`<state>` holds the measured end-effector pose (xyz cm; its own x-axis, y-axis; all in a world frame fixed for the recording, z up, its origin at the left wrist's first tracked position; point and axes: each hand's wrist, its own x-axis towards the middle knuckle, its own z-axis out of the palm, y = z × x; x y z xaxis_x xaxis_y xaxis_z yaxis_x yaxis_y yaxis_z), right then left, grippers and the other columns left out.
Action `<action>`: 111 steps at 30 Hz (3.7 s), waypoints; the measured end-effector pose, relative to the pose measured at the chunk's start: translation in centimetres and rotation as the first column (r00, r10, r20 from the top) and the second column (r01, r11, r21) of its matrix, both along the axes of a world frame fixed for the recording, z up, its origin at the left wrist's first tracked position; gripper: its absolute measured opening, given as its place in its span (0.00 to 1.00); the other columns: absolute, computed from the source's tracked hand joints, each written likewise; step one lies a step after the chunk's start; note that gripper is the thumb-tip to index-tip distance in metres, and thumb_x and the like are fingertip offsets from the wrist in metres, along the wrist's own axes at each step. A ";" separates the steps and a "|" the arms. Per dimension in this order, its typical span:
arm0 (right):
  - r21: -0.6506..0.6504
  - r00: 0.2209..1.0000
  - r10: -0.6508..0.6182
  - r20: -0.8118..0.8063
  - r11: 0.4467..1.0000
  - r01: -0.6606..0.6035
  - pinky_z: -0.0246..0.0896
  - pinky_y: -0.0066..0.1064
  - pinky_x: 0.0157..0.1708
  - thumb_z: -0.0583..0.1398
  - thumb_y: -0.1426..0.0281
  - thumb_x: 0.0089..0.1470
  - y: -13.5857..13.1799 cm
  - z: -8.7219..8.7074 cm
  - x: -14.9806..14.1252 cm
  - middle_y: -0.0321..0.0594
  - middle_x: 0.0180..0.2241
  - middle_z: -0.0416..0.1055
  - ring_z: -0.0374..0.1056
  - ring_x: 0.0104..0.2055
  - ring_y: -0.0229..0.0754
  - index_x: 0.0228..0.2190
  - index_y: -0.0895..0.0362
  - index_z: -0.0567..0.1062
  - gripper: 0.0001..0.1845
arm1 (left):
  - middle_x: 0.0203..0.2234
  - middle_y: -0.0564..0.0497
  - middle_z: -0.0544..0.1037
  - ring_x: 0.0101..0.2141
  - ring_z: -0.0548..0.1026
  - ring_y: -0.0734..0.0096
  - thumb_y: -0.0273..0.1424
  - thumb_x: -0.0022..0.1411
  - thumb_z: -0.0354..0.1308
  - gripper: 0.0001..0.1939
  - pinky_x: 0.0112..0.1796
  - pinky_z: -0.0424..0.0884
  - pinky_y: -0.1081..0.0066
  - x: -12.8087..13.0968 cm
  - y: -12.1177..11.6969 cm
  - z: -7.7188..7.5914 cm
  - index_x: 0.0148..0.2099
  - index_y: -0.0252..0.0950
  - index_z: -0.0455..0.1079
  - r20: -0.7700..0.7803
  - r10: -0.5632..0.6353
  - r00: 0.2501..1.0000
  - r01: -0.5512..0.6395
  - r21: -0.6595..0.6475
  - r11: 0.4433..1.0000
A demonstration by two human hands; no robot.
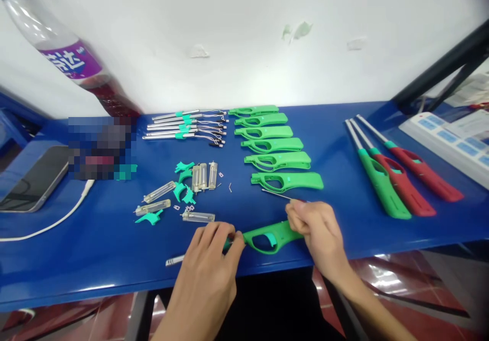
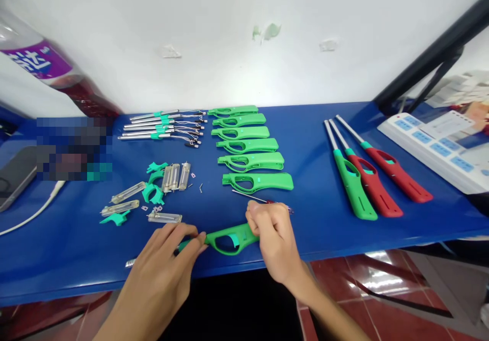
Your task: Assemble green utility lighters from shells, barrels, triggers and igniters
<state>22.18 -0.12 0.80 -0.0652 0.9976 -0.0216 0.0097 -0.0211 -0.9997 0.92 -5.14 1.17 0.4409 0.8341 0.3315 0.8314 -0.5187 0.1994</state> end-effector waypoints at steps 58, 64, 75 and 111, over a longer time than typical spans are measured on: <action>0.176 0.998 0.056 0.006 0.983 -0.056 0.41 0.32 0.20 0.47 0.69 0.70 -1.6 0.9 -6.4 0.28 0.17 0.42 0.43 0.19 0.34 0.19 0.51 0.47 0.27 | 0.37 0.45 0.76 0.37 0.75 0.52 0.18 0.72 0.48 0.10 0.35 0.74 0.56 0.9 0.1 0.2 0.43 0.37 0.67 0.074 0.076 0.994 -0.072 -0.056 0.996; 0.367 0.940 -0.041 0.338 0.926 -0.092 0.45 0.34 0.26 0.50 0.70 0.72 -0.9 1.1 -0.1 0.31 0.20 0.52 0.51 0.23 0.36 0.19 0.54 0.57 0.26 | 0.42 0.44 0.77 0.41 0.76 0.52 0.20 0.74 0.50 0.09 0.39 0.77 0.54 0.5 0.1 -0.2 0.48 0.35 0.69 0.087 0.069 0.994 -0.061 -0.094 0.994; 0.311 0.539 -0.012 0.842 0.828 -0.467 0.66 0.48 0.56 0.67 0.59 0.64 -1.8 -0.9 6.9 0.42 0.56 0.75 0.70 0.57 0.53 0.58 0.43 0.76 0.22 | 0.53 0.41 0.78 0.49 0.79 0.51 0.36 0.80 0.49 0.25 0.45 0.79 0.54 -2.7 -2.4 0.3 0.74 0.39 0.57 -0.030 0.143 0.989 -0.146 -0.147 0.978; 0.303 0.745 0.151 0.650 0.848 -0.436 0.76 0.26 0.34 0.67 0.59 0.65 -2.6 0.2 6.5 0.37 0.38 0.78 0.78 0.36 0.39 0.53 0.44 0.83 0.15 | 0.41 0.53 0.83 0.39 0.83 0.66 0.21 0.78 0.44 0.20 0.34 0.76 0.69 -1.7 0.7 1.8 0.59 0.43 0.72 0.111 -0.102 0.989 0.134 -0.338 0.932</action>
<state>28.64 -2.73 1.05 -0.4725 0.8467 0.2445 0.5218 0.4923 -0.6967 -0.78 -4.46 2.96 0.5247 0.8478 0.0768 0.7386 -0.4982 0.4542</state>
